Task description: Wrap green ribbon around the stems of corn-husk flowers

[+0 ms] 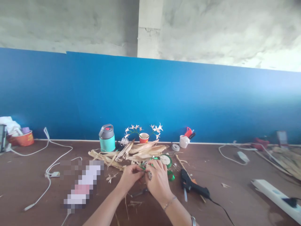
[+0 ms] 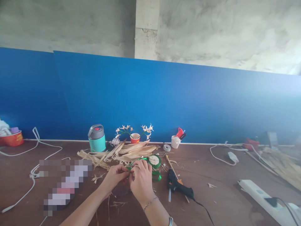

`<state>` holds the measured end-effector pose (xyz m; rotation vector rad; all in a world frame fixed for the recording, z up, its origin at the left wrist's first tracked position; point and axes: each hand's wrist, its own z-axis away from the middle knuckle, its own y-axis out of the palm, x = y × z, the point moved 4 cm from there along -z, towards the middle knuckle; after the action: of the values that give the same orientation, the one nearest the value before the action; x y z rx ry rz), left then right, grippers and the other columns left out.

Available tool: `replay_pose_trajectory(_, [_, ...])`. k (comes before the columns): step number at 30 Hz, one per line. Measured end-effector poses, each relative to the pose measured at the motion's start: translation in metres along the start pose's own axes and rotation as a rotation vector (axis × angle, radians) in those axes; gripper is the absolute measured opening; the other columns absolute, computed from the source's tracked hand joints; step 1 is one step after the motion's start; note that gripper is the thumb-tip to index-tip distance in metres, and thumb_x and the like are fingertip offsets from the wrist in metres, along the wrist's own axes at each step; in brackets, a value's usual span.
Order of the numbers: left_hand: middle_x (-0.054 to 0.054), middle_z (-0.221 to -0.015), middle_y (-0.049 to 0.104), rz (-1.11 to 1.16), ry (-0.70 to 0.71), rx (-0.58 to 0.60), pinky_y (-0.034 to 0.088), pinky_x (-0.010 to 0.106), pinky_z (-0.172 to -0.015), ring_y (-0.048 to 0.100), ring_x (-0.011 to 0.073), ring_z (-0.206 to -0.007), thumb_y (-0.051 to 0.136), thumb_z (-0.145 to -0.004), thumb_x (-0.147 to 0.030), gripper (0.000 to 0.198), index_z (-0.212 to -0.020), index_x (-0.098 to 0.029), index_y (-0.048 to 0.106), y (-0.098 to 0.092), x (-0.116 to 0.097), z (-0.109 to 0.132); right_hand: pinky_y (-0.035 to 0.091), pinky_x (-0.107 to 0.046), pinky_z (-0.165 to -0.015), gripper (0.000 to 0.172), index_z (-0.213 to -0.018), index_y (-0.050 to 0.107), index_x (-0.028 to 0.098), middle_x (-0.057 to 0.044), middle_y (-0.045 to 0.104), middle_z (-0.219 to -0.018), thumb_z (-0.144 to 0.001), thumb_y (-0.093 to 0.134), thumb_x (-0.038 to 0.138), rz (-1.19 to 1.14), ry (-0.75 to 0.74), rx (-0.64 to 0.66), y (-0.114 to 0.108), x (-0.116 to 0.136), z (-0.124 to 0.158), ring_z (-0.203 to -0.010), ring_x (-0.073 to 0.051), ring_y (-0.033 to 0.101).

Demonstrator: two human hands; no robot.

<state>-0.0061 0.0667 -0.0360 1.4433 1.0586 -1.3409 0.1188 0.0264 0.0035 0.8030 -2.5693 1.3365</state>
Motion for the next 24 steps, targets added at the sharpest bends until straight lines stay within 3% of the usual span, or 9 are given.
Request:
replay_pose_trajectory(10, [-0.002,-0.053,0.061,-0.070,0.024,0.060,0.045,0.025,-0.053,0.056,0.0134,-0.049,0.069,-0.062,-0.028,0.026,-0.082,-0.012,0.065,-0.010,0.009,-0.006,0.032,-0.034,-0.080,0.016,-0.066,0.062,0.021,-0.003,0.063,-0.091,-0.068,0.057,0.006,-0.103,-0.003,0.037,0.000,-0.002,-0.003,-0.091,-0.021,0.050])
replay_pose_trajectory(19, [-0.001,-0.053,0.063,0.162,-0.073,0.012,0.042,0.022,-0.052,0.055,0.0112,-0.050,0.074,-0.058,-0.029,0.022,-0.071,-0.013,0.065,-0.003,0.006,0.001,0.040,-0.032,-0.076,0.016,-0.060,0.064,0.019,-0.006,0.064,-0.083,-0.066,0.054,0.008,-0.429,0.213,0.015,0.015,-0.015,-0.004,-0.085,-0.020,0.056])
replay_pose_trajectory(24, [-0.001,-0.053,0.062,0.123,-0.052,0.025,0.043,0.023,-0.052,0.055,0.0115,-0.049,0.074,-0.058,-0.027,0.022,-0.071,-0.013,0.065,-0.007,0.001,0.001,0.042,-0.032,-0.078,0.015,-0.057,0.064,0.018,-0.006,0.065,-0.081,-0.063,0.056,0.007,-0.561,0.267,0.069,0.017,-0.016,-0.007,-0.083,-0.020,0.058])
